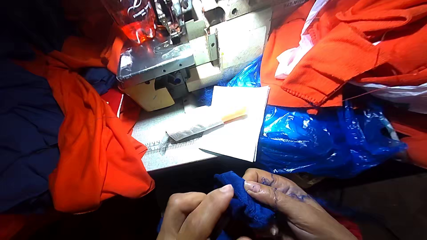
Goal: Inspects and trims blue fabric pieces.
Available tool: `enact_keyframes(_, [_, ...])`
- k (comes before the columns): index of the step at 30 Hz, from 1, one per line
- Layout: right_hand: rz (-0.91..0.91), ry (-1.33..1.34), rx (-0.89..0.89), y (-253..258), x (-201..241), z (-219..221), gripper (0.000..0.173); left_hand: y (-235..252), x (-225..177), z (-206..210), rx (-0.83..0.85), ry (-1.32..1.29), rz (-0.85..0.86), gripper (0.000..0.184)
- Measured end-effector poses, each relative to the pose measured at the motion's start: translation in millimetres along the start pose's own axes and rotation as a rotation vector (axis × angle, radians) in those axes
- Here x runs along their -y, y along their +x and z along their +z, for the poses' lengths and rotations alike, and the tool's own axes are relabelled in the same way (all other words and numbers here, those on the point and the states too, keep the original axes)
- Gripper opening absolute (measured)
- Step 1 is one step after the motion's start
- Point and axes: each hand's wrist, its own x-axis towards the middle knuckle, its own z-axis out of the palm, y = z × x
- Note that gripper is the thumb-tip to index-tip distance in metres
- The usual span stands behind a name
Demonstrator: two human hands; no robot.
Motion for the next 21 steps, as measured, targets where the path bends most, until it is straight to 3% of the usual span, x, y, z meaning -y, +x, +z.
enact_keyframes(6, [-0.010, -0.083, 0.023, -4, 3, 3, 0.025, 6, 2, 19, 0.026, 0.129, 0.014, 0.008])
enact_keyframes(11, [-0.170, -0.301, 0.008, -5, -2, 0, 0.014, 5, 5, 27, 0.035, 0.400, 0.048, 0.016])
enact_keyframes(15, [-0.362, -0.547, -0.038, -3, -13, 1, 0.013, -2, 15, 40, -0.111, 0.549, 0.014, 0.021])
enact_keyframes(19, [-0.287, -0.558, -0.019, -11, -10, 4, 0.011, -9, 37, 36, -0.199, 0.607, -0.029, 0.020])
enact_keyframes(21, [-0.197, -0.457, 0.021, -13, -8, 0, 0.012, -14, 37, 34, -0.147, 0.396, -0.017, 0.018])
